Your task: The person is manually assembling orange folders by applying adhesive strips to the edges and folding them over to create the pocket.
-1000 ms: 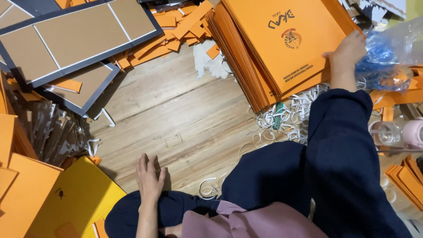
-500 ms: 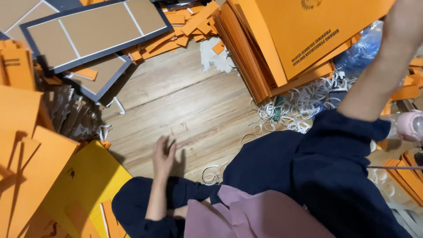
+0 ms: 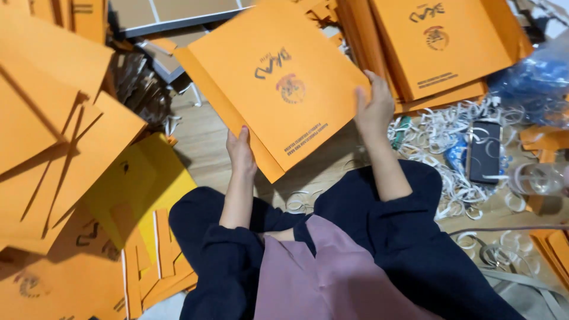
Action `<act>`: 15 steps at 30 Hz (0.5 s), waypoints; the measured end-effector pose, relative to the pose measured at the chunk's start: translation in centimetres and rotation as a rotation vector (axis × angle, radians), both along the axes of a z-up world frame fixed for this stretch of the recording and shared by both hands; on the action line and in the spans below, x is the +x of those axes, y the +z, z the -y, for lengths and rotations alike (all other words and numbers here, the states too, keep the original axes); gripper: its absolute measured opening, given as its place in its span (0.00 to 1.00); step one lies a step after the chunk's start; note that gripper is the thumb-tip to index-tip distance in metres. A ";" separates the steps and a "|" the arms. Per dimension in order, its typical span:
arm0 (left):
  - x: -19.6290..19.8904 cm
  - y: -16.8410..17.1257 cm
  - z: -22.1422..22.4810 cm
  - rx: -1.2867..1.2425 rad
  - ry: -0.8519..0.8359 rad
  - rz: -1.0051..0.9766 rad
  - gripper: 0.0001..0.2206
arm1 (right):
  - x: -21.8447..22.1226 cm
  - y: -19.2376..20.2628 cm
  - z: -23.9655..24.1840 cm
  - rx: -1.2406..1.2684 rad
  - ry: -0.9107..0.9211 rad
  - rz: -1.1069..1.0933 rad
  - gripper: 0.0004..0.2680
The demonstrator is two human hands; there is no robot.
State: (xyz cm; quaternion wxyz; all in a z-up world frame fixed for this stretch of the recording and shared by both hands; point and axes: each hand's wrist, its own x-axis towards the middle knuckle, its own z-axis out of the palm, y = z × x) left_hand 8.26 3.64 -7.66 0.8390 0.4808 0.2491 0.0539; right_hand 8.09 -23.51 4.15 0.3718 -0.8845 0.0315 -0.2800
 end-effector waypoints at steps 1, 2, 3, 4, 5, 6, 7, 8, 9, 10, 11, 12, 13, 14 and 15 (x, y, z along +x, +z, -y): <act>-0.7 1.0 -0.4 0.045 0.013 0.011 0.16 | -0.2 -1.2 -0.7 -0.341 -0.101 -0.146 0.24; -0.9 0.8 -0.8 0.049 0.025 0.010 0.16 | -0.8 -2.1 -2.4 -0.338 -0.089 -0.144 0.24; -1.4 0.6 -1.1 0.136 -0.004 0.026 0.15 | -1.7 -3.0 -4.0 -0.365 0.027 -0.092 0.23; -1.8 0.2 -1.3 0.224 -0.035 0.040 0.15 | -2.6 -3.9 -5.5 -0.390 0.142 -0.038 0.23; -2.2 -0.1 -1.4 0.224 -0.031 0.032 0.15 | -3.6 -3.8 -7.5 -0.389 0.148 -0.045 0.23; -2.5 -0.4 -1.4 0.294 -0.077 0.020 0.14 | -4.6 -3.7 -9.4 -0.258 0.317 -0.180 0.26; -2.5 -0.6 -1.4 0.363 -0.128 0.014 0.13 | -5.3 -3.5 -11.3 -0.125 0.479 -0.310 0.28; -2.8 -0.7 -1.5 0.363 -0.127 0.011 0.13 | -5.4 -5.1 -12.2 -0.124 0.480 -0.313 0.28; -3.0 -0.8 -1.5 0.385 -0.138 -0.017 0.13 | -5.5 -6.7 -13.1 -0.247 0.463 -0.474 0.28; -3.2 -0.9 -1.6 0.406 -0.148 -0.044 0.13 | -5.6 -8.3 -14.0 -0.370 0.442 -0.635 0.28; -3.5 0.4 -1.8 0.406 -0.148 -0.048 0.13 | -5.0 -9.9 -13.7 -0.369 0.444 -0.639 0.28; -3.8 1.7 -2.1 0.524 -0.130 -0.015 0.14 | -4.3 -11.5 -13.4 -0.456 0.423 -0.659 0.20; -4.1 3.0 -2.3 0.640 -0.110 0.019 0.15 | -3.6 -13.1 -13.2 -0.543 0.403 -0.678 0.12; -3.7 3.2 -3.7 0.640 -0.109 0.015 0.15 | -3.3 -9.5 -12.0 -0.544 0.406 -0.680 0.12; -3.3 3.4 -4.9 0.836 -0.109 0.018 0.15 | -2.8 -5.9 -10.8 -0.409 0.396 -0.646 0.11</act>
